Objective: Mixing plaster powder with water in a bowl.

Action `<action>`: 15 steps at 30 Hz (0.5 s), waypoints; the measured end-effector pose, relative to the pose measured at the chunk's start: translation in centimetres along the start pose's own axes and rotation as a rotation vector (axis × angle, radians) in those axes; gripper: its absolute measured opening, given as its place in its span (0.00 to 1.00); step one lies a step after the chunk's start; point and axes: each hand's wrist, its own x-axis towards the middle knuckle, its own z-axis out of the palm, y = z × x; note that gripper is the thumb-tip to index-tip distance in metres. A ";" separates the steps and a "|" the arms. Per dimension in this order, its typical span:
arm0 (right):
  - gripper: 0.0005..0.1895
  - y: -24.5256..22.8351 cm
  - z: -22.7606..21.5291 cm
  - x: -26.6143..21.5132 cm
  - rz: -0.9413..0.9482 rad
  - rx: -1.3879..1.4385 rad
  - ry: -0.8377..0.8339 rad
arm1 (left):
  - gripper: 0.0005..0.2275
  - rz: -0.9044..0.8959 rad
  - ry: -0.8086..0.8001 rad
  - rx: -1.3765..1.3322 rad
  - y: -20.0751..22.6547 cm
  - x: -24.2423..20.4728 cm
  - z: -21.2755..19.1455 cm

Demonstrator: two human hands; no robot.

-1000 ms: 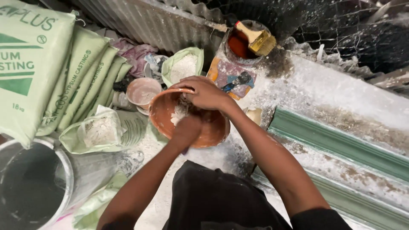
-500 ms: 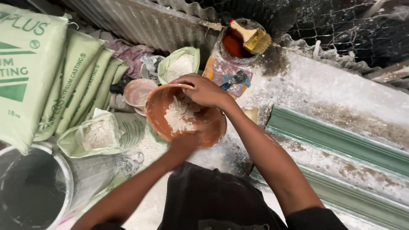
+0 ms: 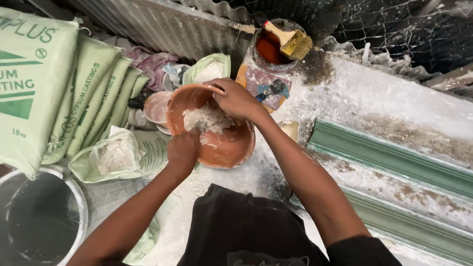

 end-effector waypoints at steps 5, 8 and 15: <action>0.21 -0.8 -1.4 -1.0 0.031 0.064 0.040 | 0.20 0.126 -0.496 -0.232 3.5 -1.4 -2.3; 0.20 -2.1 -0.7 -1.4 -0.005 0.027 0.024 | 0.23 -0.216 -0.268 -0.126 -1.1 2.3 3.2; 0.20 -0.8 0.6 -0.5 0.008 -0.025 0.034 | 0.18 0.132 -0.666 -0.287 3.0 1.4 -2.7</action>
